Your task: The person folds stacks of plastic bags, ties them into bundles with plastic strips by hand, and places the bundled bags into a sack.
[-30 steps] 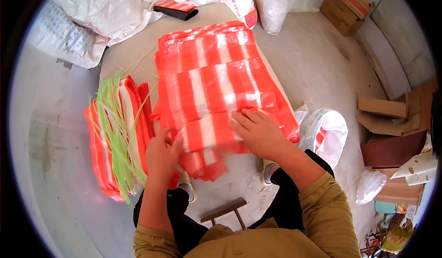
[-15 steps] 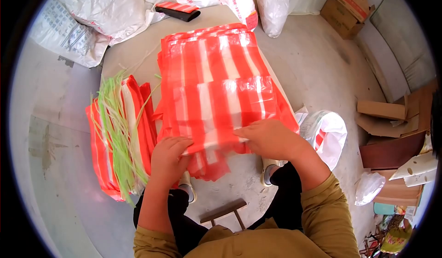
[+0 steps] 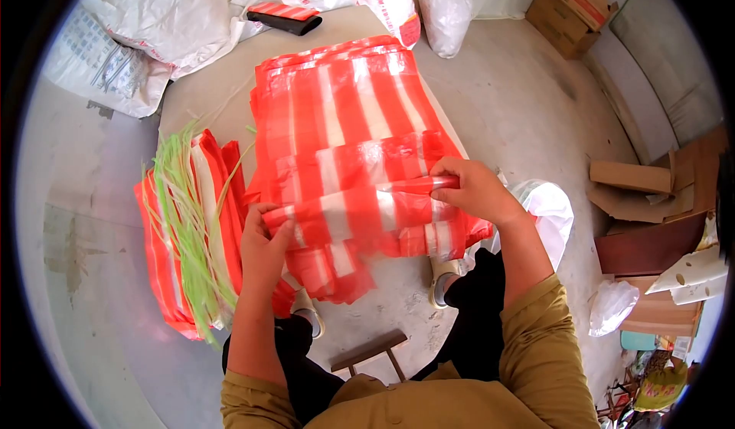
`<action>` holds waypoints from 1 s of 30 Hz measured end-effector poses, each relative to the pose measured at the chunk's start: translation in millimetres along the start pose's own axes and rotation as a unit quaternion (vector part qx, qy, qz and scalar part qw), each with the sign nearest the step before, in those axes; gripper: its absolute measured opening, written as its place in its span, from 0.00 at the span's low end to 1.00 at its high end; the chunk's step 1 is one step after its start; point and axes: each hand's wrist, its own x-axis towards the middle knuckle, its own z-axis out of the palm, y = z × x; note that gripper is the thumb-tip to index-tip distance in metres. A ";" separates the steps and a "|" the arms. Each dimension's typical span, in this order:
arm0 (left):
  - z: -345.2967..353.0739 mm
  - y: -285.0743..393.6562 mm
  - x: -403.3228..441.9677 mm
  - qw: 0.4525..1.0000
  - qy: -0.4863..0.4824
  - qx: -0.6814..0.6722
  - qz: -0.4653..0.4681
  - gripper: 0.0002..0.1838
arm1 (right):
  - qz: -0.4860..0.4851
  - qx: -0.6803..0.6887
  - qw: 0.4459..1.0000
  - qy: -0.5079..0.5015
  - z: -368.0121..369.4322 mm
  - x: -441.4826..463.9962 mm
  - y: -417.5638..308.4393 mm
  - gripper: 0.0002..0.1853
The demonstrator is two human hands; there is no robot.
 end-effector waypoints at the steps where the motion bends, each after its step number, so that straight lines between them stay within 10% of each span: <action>1: 1.1 -2.5 3.3 1.000 0.017 0.020 0.006 0.19 | 0.005 0.009 1.000 0.013 2.4 3.3 6.1 0.14; 13: 13.2 -3.9 13.8 0.989 0.067 0.130 0.012 0.18 | 0.028 0.035 0.990 0.131 25.5 13.6 20.0 0.17; 18: 14.0 -2.7 13.5 0.988 0.063 0.138 0.010 0.19 | -0.290 -0.287 0.876 0.256 36.2 8.9 12.0 0.15; 20: 14.9 0.2 12.8 0.984 0.065 0.164 0.011 0.19 | -0.434 -0.276 0.848 0.129 77.4 5.5 -6.8 0.19; 26: 12.6 13.3 7.5 0.972 0.107 0.206 -0.023 0.24 | -0.356 -0.303 0.881 0.068 103.2 6.0 -23.5 0.36; 30: 19.0 16.8 -5.2 0.819 0.070 0.463 0.333 0.32 | -0.353 -0.353 0.864 0.071 105.3 6.6 -27.5 0.39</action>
